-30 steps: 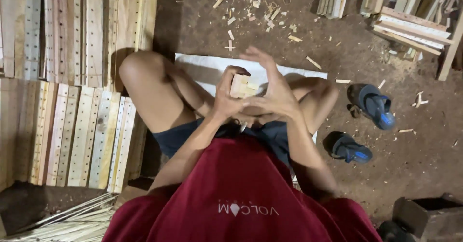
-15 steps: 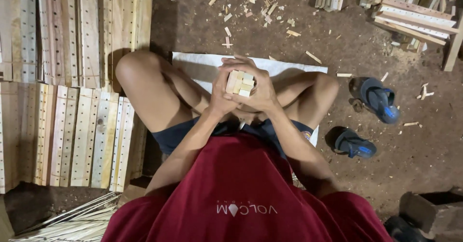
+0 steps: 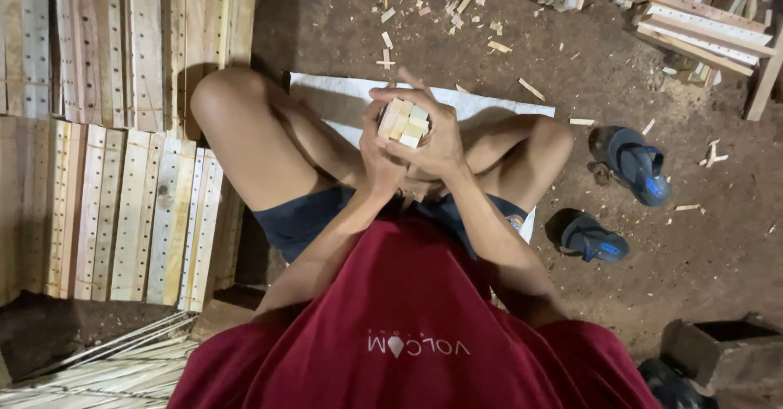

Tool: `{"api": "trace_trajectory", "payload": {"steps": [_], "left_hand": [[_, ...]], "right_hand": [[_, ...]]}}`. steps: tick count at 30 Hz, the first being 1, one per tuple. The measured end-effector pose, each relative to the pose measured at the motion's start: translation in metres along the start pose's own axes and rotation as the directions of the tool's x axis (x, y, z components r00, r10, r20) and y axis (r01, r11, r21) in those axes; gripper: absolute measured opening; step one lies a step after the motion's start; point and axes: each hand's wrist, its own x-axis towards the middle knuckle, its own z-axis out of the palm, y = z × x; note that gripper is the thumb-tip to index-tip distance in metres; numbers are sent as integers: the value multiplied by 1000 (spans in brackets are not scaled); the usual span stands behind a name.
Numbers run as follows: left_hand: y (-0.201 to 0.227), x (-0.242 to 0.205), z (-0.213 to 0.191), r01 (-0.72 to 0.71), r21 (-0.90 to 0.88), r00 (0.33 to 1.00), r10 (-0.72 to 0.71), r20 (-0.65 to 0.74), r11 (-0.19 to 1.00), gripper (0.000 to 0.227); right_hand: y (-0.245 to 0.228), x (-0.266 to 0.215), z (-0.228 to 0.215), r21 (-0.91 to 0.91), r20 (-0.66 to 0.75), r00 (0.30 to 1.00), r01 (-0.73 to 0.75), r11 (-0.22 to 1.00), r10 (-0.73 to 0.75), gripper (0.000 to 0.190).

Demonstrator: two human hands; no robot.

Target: The person sits cross-legged on the floor and assembles small wooden blocks into a cube, fitting pieces together by hand on their lap. They occasionally reach to the pile of wooden slats beside them to pick up additional blocks and press the assembled cube together.

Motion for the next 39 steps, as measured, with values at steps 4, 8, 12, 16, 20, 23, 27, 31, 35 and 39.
{"api": "trace_trajectory", "payload": {"steps": [4, 8, 12, 16, 20, 23, 27, 31, 35, 39], "left_hand": [[-4, 20, -2, -12, -23, 993, 15, 114, 1000, 62], [-2, 42, -20, -10, -72, 925, 37, 379, 997, 68], [-28, 41, -19, -29, -76, 879, 62, 473, 997, 65], [-28, 47, -23, 26, -68, 870, 11, 493, 997, 82], [36, 62, -30, 97, 26, 819, -95, 566, 995, 75], [14, 46, -25, 19, 84, 831, -62, 553, 996, 74], [-30, 39, -28, -312, -101, 820, 322, 474, 945, 29], [-24, 23, -38, -253, -88, 849, 265, 457, 963, 34], [-24, 22, -32, -206, -112, 863, 234, 448, 972, 40], [-22, 14, -31, -145, -112, 880, 180, 440, 983, 47]], "right_hand": [[-11, 6, 1, 16, -161, 986, -51, 999, 53, 59], [-20, 2, 12, -108, -361, 932, -63, 992, 20, 59], [-20, 0, 26, -157, -485, 874, -116, 981, 25, 56], [-2, -7, 10, 84, -273, 960, -39, 996, 61, 95], [-50, 20, -23, -186, -26, 997, 62, 981, -68, 99], [-84, 39, -31, -608, 46, 993, 115, 785, -110, 76], [-73, 58, -12, -797, 230, 971, 226, 560, -66, 54], [-39, 48, 4, -828, 267, 954, 300, 474, -137, 57], [-73, 68, 1, -768, 257, 952, 305, 563, -165, 50], [-49, 75, 8, -860, 274, 957, 289, 419, -98, 51]]}}
